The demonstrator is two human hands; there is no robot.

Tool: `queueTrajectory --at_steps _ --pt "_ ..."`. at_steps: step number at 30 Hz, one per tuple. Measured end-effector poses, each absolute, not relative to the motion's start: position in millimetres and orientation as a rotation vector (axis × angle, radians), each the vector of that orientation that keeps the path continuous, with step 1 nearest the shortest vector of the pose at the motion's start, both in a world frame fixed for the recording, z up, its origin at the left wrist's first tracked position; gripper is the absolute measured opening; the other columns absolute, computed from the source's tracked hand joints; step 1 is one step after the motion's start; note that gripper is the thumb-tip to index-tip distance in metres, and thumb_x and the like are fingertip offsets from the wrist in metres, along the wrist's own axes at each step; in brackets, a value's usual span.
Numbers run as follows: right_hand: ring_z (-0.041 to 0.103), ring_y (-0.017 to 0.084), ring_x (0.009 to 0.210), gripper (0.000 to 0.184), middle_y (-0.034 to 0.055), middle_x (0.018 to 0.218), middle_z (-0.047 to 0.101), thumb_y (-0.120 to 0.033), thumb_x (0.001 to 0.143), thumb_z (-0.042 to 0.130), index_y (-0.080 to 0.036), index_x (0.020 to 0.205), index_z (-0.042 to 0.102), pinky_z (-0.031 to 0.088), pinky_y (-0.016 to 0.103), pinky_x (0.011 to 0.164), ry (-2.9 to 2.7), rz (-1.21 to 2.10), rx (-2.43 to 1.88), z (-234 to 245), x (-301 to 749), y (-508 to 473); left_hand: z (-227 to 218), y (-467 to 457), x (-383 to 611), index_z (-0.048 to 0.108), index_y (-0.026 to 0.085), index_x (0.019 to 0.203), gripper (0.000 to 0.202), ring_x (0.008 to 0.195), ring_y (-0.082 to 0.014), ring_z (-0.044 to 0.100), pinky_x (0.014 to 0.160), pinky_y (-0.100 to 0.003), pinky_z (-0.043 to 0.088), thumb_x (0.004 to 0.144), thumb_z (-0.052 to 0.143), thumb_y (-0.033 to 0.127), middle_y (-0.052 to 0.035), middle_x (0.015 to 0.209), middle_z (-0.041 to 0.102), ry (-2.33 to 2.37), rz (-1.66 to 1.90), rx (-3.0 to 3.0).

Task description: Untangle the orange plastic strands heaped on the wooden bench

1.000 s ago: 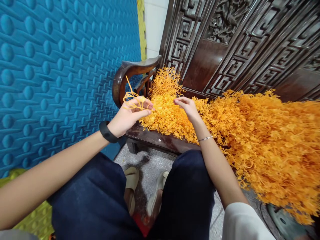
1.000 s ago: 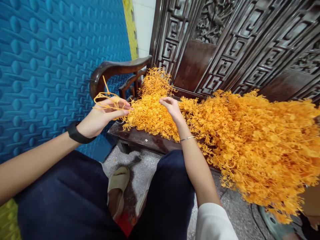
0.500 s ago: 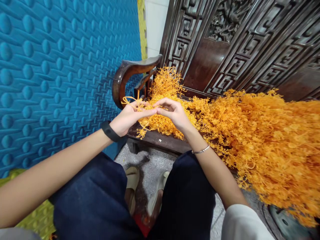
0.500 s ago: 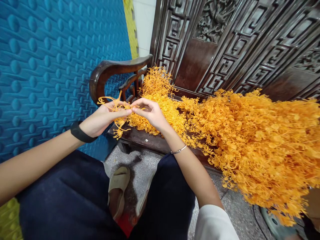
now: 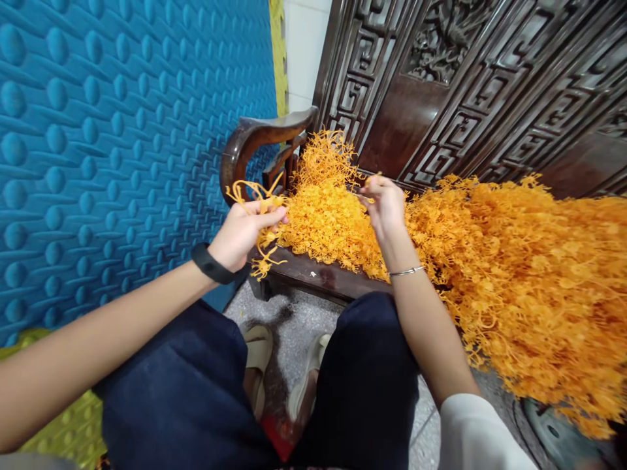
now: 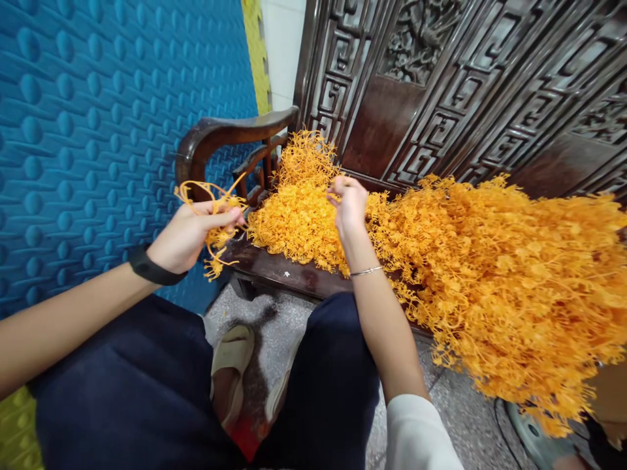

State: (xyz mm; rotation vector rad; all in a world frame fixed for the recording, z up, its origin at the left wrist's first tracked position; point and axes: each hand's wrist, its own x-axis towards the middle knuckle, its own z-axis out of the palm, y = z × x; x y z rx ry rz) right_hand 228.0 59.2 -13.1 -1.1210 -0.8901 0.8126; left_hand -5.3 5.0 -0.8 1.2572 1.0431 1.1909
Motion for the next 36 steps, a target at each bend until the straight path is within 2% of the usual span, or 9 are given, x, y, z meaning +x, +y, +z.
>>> queueTrajectory --at_steps 4,9,14,17,19,22,25,29,36 --pt "0.053 0.007 0.057 0.005 -0.0013 0.064 0.056 -0.016 0.069 0.058 -0.017 0.072 0.054 0.04 0.024 0.058 -0.922 0.619 -1.353 -33.2 281.5 78.8 -2.5 6.8 -18.3 0.068 0.014 0.064 0.011 0.065 -0.0116 0.054 0.068 -0.025 0.042 0.068 0.069 0.024 -0.003 0.071 0.067 1.071 1.152 1.324" --pt "0.053 0.01 0.057 0.011 -0.0022 0.058 0.056 -0.011 0.062 0.065 -0.017 0.064 0.056 0.044 0.028 0.064 -1.06 0.54 -1.441 -61.5 284.5 92.7 -9.4 10.9 -25.4 0.071 0.016 0.069 0.017 0.074 -0.0145 0.059 0.073 -0.026 0.044 0.063 0.074 0.032 -0.004 0.079 0.07 1.083 1.013 1.355" --pt "0.062 0.017 0.077 0.013 0.0065 0.081 0.068 -0.006 0.062 0.06 -0.013 0.071 0.066 0.047 0.036 0.08 -1.285 0.5 -1.547 -67.6 280.5 97.7 -11.4 8.4 -28.1 0.072 0.017 0.073 0.024 0.077 -0.0153 0.061 0.074 -0.027 0.046 0.059 0.076 0.035 -0.0037 0.082 0.071 1.1 0.94 1.37" --pt "0.06 0.023 0.098 0.026 0.0076 0.095 0.069 -0.004 0.063 0.057 -0.016 0.083 0.07 0.042 0.044 0.093 -1.384 0.389 -1.638 -63.2 274.6 93.4 -10.7 6.6 -26.7 0.072 0.018 0.076 0.024 0.077 -0.0145 0.061 0.075 -0.027 0.046 0.06 0.076 0.036 -0.003 0.083 0.071 1.064 0.89 1.411" --pt "0.059 0.023 0.104 0.025 0.0074 0.1 0.069 -0.007 0.066 0.057 -0.017 0.086 0.07 0.04 0.044 0.097 -1.426 0.353 -1.583 -54.5 262.7 85.1 -9.8 6.0 -24.4 0.072 0.017 0.076 0.024 0.076 -0.0142 0.061 0.075 -0.027 0.047 0.061 0.076 0.036 -0.0026 0.083 0.071 1.039 0.855 1.446" --pt "0.063 0.017 0.093 0.017 0.007 0.095 0.07 -0.025 0.078 0.057 -0.017 0.085 0.069 0.045 0.037 0.091 -1.515 0.667 -1.317 -34.7 231.1 63.3 -8.2 6.2 -19.8 0.072 0.016 0.076 0.026 0.074 -0.0145 0.061 0.074 -0.028 0.048 0.061 0.075 0.038 -0.0025 0.079 0.071 1.011 0.828 1.479" --pt "0.064 0.014 0.088 0.028 0.0046 0.091 0.07 -0.043 0.081 0.055 -0.02 0.087 0.069 0.047 0.033 0.086 -1.676 1.062 -1.07 -18.7 192.5 37.3 -9.2 7.9 -15.6 0.072 0.015 0.076 0.028 0.072 -0.0151 0.061 0.073 -0.028 0.048 0.059 0.076 0.038 -0.0031 0.076 0.071 0.988 0.814 1.512" --pt "0.062 0.012 0.078 0.022 0.0004 0.082 0.07 -0.038 0.065 0.073 -0.021 0.076 0.069 0.048 0.03 0.079 -1.687 1.225 -0.887 -18.3 158.5 20.3 -15.0 12.1 -14.0 0.072 0.016 0.073 0.025 0.069 -0.0149 0.059 0.07 -0.028 0.046 0.062 0.073 0.038 -0.0029 0.073 0.07 0.974 0.802 1.591" --pt "0.055 0.011 0.065 0.019 -0.0018 0.065 0.063 -0.034 0.062 0.074 -0.019 0.061 0.064 0.045 0.029 0.07 -1.462 1.079 -0.986 -25.1 154.9 29.6 -10.7 12.2 -13.4 0.067 0.015 0.063 0.027 0.057 -0.0117 0.051 0.058 -0.024 0.039 0.076 0.057 0.037 -0.0013 0.059 0.06 1.062 0.945 1.701"
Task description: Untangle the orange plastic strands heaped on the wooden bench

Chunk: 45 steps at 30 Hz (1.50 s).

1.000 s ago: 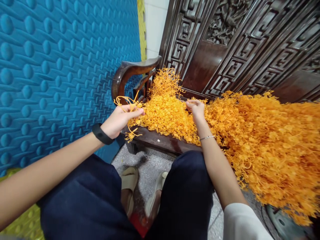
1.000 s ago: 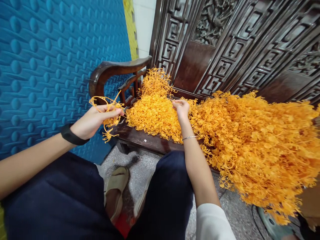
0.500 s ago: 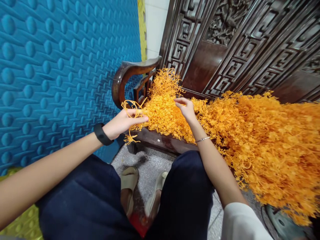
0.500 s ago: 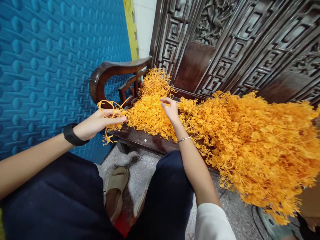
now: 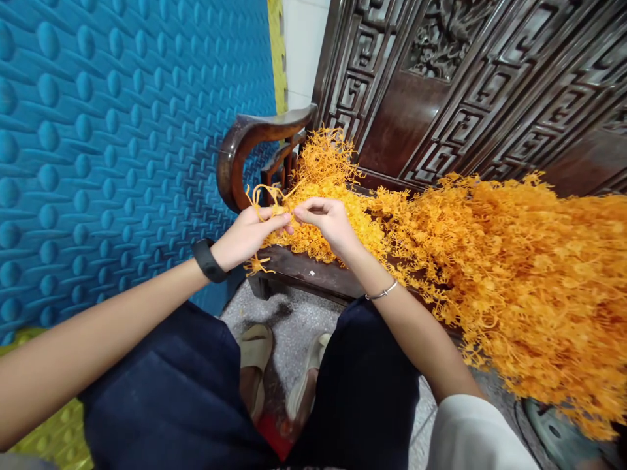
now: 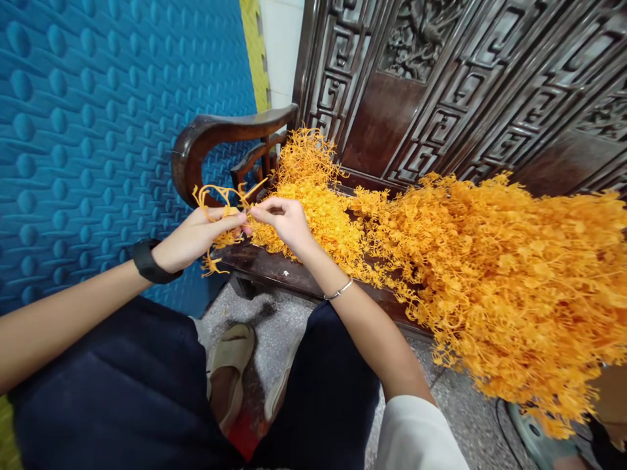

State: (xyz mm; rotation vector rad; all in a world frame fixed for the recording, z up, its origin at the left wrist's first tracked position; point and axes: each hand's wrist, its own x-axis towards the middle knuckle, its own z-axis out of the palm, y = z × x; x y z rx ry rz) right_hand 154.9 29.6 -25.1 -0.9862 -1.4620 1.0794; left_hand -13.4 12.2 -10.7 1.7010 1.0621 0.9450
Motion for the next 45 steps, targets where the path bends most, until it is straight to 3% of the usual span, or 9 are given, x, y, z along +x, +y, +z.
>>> queueTrajectory --at_steps 7,15,18,22,29,32,36,41,45 --pt "0.049 0.009 0.059 0.012 -0.0029 0.059 0.058 -0.023 0.066 0.067 -0.018 0.057 0.06 0.04 0.026 0.063 -1.317 0.804 -1.117 -24.9 149.8 43.8 -8.9 18.5 -3.9 0.065 0.015 0.061 0.028 0.049 -0.0103 0.038 0.051 -0.024 0.03 0.077 0.054 0.036 0.0025 0.048 0.045 1.135 1.038 1.856" --pt "0.043 0.009 0.059 0.011 -0.0035 0.058 0.055 -0.023 0.068 0.064 -0.017 0.06 0.062 0.033 0.026 0.065 -0.981 0.298 -1.283 -34.4 266.9 93.6 -2.3 9.6 -34.8 0.065 0.019 0.067 0.025 0.078 -0.0177 0.058 0.075 -0.027 0.043 0.078 0.054 0.038 -0.0035 0.076 0.066 1.11 1.148 1.797" --pt "0.04 0.009 0.056 0.009 -0.0055 0.05 0.052 -0.021 0.063 0.068 -0.016 0.057 0.064 0.029 0.027 0.063 -1.044 0.347 -1.37 -49.2 280.4 98.0 -3.2 10.0 -38.1 0.066 0.019 0.076 0.025 0.086 -0.0177 0.059 0.08 -0.027 0.044 0.077 0.058 0.042 -0.0048 0.087 0.068 0.988 1.101 1.757" --pt "0.039 0.009 0.054 0.009 -0.0073 0.045 0.05 -0.015 0.062 0.067 -0.017 0.055 0.062 0.029 0.027 0.063 -1.075 0.428 -1.456 -61.8 269.6 103.7 -7.1 13.3 -34.9 0.066 0.017 0.081 0.033 0.079 -0.0162 0.058 0.071 -0.026 0.045 0.076 0.059 0.049 -0.0059 0.086 0.066 0.978 1.088 1.63" --pt "0.05 0.008 0.059 0.023 -0.003 0.066 0.061 -0.002 0.059 0.065 -0.017 0.075 0.061 0.04 0.026 0.067 -1.092 0.547 -1.404 -54.6 245.4 99.3 -5.5 14.9 -24.1 0.059 0.017 0.084 0.036 0.064 -0.0138 0.055 0.054 -0.024 0.044 0.079 0.053 0.052 -0.0027 0.07 0.059 0.879 1.093 1.447" --pt "0.055 0.009 0.065 0.007 -0.0001 0.072 0.064 -0.016 0.067 0.067 -0.017 0.072 0.063 0.043 0.026 0.068 -1.283 0.697 -1.214 -37.1 218.1 72.3 -4.3 13.9 -18.0 0.057 0.017 0.091 0.039 0.06 -0.0132 0.054 0.055 -0.025 0.044 0.08 0.052 0.054 -0.0023 0.068 0.059 0.873 1.068 1.416" --pt "0.058 0.011 0.069 0.032 0.0015 0.071 0.065 -0.049 0.076 0.059 -0.019 0.069 0.065 0.043 0.026 0.064 -1.611 0.99 -0.978 -15.9 170.2 30.5 -9.5 15.6 -9.4 0.056 0.017 0.098 0.046 0.067 -0.0141 0.056 0.064 -0.027 0.046 0.079 0.051 0.058 -0.0029 0.074 0.06 0.911 1.089 1.427" --pt "0.055 0.01 0.066 0.028 -0.0017 0.069 0.061 -0.041 0.06 0.076 -0.019 0.066 0.061 0.044 0.026 0.065 -1.675 1.012 -0.916 -17.8 141.7 14.8 -14.1 18.4 -4.7 0.053 0.02 0.097 0.037 0.057 -0.0107 0.053 0.056 -0.024 0.044 0.08 0.053 0.052 0.0016 0.072 0.056 0.898 1.118 1.419" --pt "0.056 0.01 0.069 0.023 -0.0023 0.07 0.061 -0.037 0.063 0.073 -0.02 0.065 0.058 0.046 0.028 0.07 -1.541 1.075 -0.875 -21.9 145.2 19.8 -5.1 15.9 -9.2 0.053 0.019 0.071 0.024 0.042 -0.0107 0.047 0.046 -0.025 0.038 0.079 0.057 0.04 0.0038 0.048 0.049 0.927 1.093 1.485"
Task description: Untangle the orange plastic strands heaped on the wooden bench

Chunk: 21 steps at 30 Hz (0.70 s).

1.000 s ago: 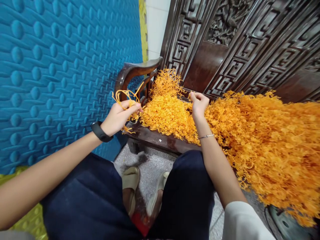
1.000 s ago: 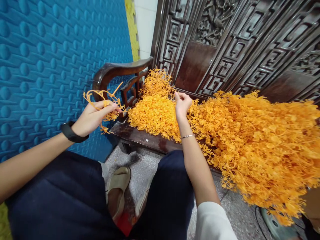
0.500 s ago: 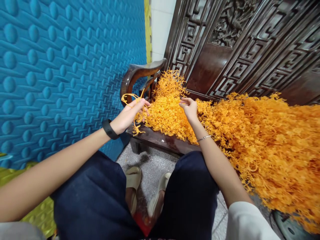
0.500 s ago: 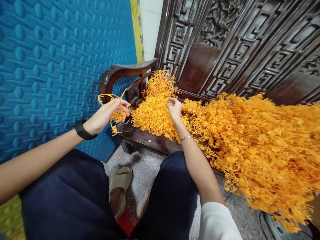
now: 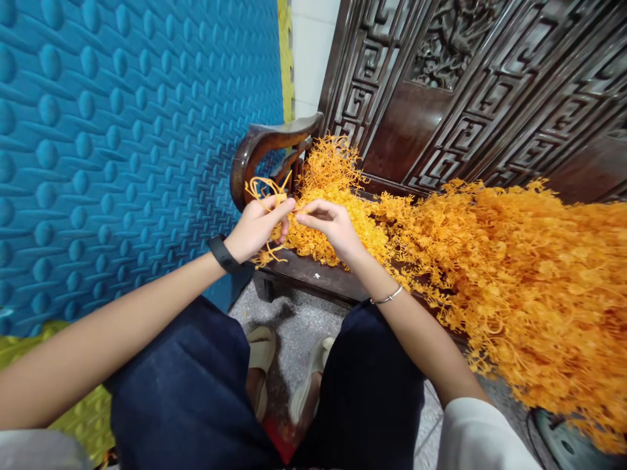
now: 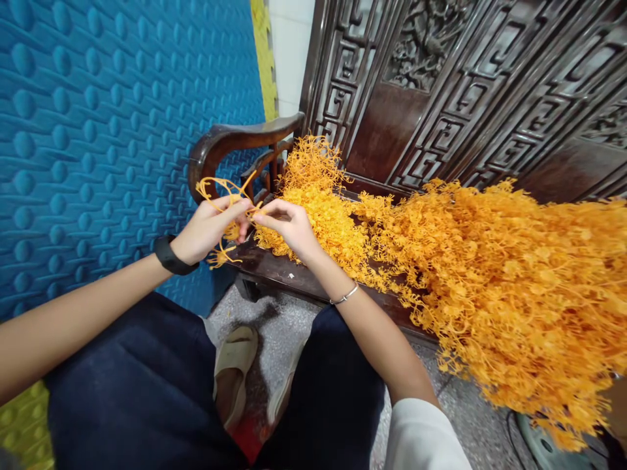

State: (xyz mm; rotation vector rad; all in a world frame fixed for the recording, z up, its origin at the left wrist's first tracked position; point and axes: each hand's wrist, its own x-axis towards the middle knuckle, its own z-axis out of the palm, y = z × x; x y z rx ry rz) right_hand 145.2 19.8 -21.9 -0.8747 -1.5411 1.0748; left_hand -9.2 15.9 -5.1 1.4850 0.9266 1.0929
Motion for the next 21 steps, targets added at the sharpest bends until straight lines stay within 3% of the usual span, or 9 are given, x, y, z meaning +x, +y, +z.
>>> queueTrajectory --at_steps 4,14,21 --pt "0.054 0.01 0.062 0.02 -0.0035 0.063 0.057 -0.032 0.065 0.071 -0.02 0.063 0.055 0.046 0.027 0.066 -1.49 1.109 -0.894 -18.6 148.0 27.1 2.1 11.5 -11.0 0.05 0.019 0.058 0.027 0.032 -0.0088 0.039 0.041 -0.025 0.03 0.082 0.053 0.031 0.005 0.037 0.042 1.02 1.195 1.555" --pt "0.045 0.008 0.054 0.018 -0.0047 0.054 0.05 -0.022 0.069 0.063 -0.019 0.057 0.05 0.038 0.024 0.057 -1.395 0.913 -0.977 -17.2 143.7 44.2 -4.9 15.9 -10.2 0.048 0.019 0.058 0.03 0.028 -0.0078 0.04 0.036 -0.023 0.026 0.083 0.051 0.036 0.0074 0.035 0.037 1.122 1.305 1.634" --pt "0.045 0.007 0.053 0.018 -0.0056 0.054 0.048 -0.016 0.069 0.061 -0.018 0.056 0.048 0.037 0.023 0.057 -1.229 0.957 -1.058 -16.5 143.4 43.3 -6.4 15.3 -5.7 0.046 0.018 0.058 0.027 0.027 -0.0065 0.037 0.034 -0.02 0.027 0.083 0.05 0.028 0.0075 0.035 0.037 1.106 1.145 1.725"
